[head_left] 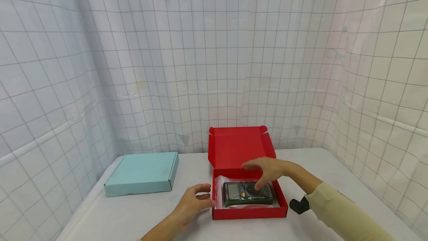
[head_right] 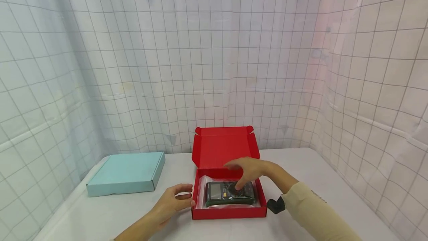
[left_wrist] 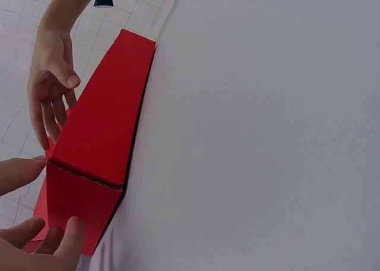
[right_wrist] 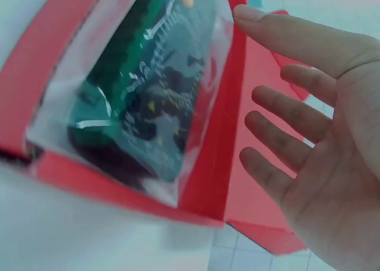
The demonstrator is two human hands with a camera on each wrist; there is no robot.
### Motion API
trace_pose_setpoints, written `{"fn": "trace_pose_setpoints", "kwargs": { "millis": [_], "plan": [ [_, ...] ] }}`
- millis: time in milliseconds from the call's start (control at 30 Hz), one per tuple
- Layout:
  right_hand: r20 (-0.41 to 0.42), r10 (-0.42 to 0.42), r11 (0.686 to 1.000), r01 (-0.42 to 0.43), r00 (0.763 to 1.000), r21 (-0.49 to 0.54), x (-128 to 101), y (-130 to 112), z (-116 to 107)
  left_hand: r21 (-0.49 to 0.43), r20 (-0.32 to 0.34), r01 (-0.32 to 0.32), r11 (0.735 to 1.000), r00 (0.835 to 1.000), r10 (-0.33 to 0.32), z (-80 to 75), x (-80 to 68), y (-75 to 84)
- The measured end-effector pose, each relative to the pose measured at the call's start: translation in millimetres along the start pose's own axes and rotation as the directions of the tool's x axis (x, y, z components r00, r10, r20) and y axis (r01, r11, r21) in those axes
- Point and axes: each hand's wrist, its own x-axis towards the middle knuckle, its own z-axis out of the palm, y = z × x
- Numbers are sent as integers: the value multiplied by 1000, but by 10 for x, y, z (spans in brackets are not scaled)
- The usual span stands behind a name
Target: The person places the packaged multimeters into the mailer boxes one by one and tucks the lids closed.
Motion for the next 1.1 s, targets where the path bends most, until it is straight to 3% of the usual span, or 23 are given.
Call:
{"fn": "trace_pose_setpoints", "kwargs": {
  "millis": [200,433,667,833,1100],
  "plan": [
    [-50,-33,997,37,998,73,-101,41,-160,61,-60,-53,997,997,57,-69,61,106],
    [-133,11,996,2,991,94,-185,86,-306,9,-66,-110,994,992,111,-150,172,242],
    [-221,41,995,-19,974,99,-220,110,-415,55,-155,-195,979,967,201,-245,345,357],
    [-277,69,992,-38,958,116,-232,188,-475,36,-209,-201,979,956,204,-339,517,419],
    [-326,93,988,-48,941,145,-268,291,-578,-32,-242,-197,980,953,183,-432,821,441]
  ]
}}
